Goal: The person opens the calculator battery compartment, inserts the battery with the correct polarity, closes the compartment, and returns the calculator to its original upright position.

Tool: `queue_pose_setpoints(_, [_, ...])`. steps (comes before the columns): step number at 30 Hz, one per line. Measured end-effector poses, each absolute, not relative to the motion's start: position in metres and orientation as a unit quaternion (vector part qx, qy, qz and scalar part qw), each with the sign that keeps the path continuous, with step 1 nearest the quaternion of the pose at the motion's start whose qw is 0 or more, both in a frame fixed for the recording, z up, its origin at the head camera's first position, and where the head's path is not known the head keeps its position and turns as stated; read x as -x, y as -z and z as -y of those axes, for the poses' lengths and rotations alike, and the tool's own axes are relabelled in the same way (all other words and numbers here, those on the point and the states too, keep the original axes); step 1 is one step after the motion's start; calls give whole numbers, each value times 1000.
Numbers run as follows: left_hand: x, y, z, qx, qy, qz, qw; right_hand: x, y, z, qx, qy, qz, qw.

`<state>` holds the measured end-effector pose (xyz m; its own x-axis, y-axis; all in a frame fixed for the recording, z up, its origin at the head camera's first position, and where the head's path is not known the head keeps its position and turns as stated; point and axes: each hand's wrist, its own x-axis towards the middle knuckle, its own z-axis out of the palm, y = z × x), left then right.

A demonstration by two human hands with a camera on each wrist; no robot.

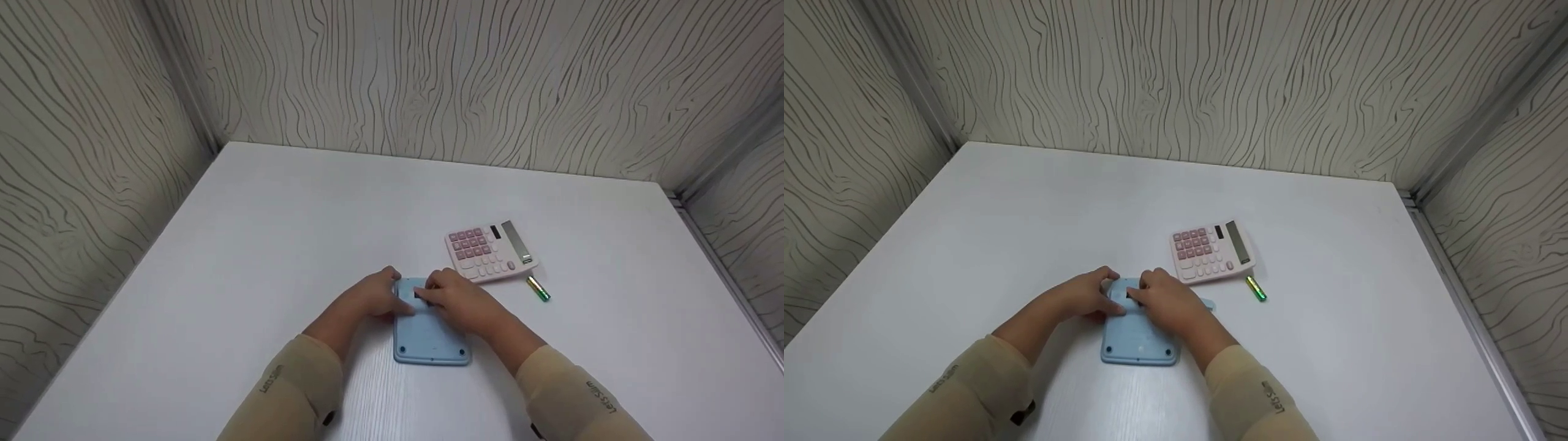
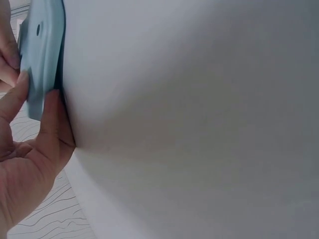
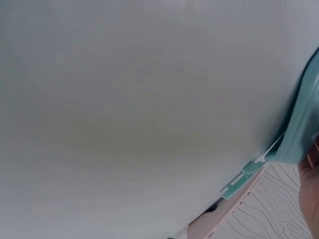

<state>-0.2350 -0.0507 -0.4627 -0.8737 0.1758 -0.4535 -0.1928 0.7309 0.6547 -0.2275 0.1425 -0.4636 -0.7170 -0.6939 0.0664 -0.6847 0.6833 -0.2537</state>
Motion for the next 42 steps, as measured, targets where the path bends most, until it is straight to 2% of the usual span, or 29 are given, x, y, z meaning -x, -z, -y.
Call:
queue_pose_setpoints(12, [235,465,52,-3,-363,-898,248,226,469,-142,344,145,-927,13])
queue_pose_setpoints(31, [234,465,50,-1,-361,-900,244,231,457,-158,304,186,-930,87])
queue_pose_setpoints(42, [234,464,50,17,-391,-886,247,236,447,-186,196,204,-955,86])
